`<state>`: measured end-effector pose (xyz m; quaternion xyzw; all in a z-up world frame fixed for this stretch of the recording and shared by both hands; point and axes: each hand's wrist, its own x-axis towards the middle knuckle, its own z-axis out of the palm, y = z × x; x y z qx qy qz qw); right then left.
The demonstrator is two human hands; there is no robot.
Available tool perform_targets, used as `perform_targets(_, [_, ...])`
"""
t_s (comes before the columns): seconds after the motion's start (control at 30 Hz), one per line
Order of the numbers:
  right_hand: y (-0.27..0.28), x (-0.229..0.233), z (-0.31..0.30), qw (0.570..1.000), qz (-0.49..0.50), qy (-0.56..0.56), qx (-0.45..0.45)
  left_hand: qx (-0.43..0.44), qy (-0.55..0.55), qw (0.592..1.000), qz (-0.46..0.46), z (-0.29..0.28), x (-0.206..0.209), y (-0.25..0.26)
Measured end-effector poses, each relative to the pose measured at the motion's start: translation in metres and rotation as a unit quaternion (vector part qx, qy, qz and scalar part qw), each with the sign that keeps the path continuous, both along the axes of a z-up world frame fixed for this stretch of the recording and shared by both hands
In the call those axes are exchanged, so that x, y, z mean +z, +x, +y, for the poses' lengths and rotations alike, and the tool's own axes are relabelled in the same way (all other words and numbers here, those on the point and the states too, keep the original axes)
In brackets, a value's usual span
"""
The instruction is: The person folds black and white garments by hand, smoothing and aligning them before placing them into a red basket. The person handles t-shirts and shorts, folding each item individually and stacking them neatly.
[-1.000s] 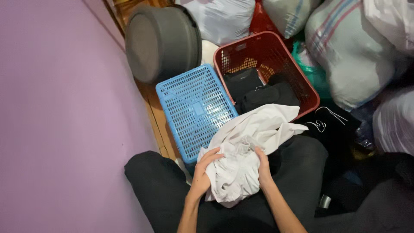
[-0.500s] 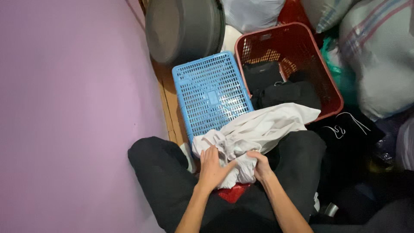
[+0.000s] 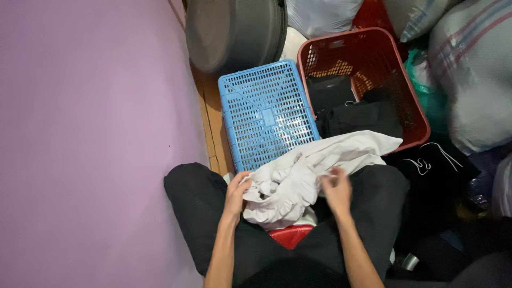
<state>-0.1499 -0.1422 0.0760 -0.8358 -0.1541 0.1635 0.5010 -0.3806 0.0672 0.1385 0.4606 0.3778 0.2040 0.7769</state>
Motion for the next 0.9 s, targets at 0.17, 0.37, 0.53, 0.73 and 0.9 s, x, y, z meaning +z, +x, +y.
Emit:
perform_targets(0.17, [-0.048, -0.016, 0.023, 0.981, 0.120, -0.019, 0.148, -0.081, 0.082, 0.993, 0.039, -0.022, 0.003, 0.015])
perform_targets(0.37, [-0.009, -0.044, 0.006, 0.973, 0.196, 0.121, -0.031, -0.114, 0.121, 0.986, 0.014, -0.010, 0.036, 0.009])
perform_targets(0.53, [0.014, -0.038, -0.006, 0.956, 0.135, 0.211, -0.155, -0.002, 0.452, 0.873, 0.185, -0.006, 0.033, 0.023])
perform_targets(0.73, [0.002, -0.004, 0.007, 0.972, 0.150, 0.179, -0.018, 0.037, 0.206, 0.948, 0.239, 0.001, 0.019, 0.026])
perform_targets(0.9, [0.003, 0.005, 0.017, 0.980, 0.181, 0.076, -0.016, -0.008, 0.121, 0.992, -0.044, 0.009, 0.019, 0.017])
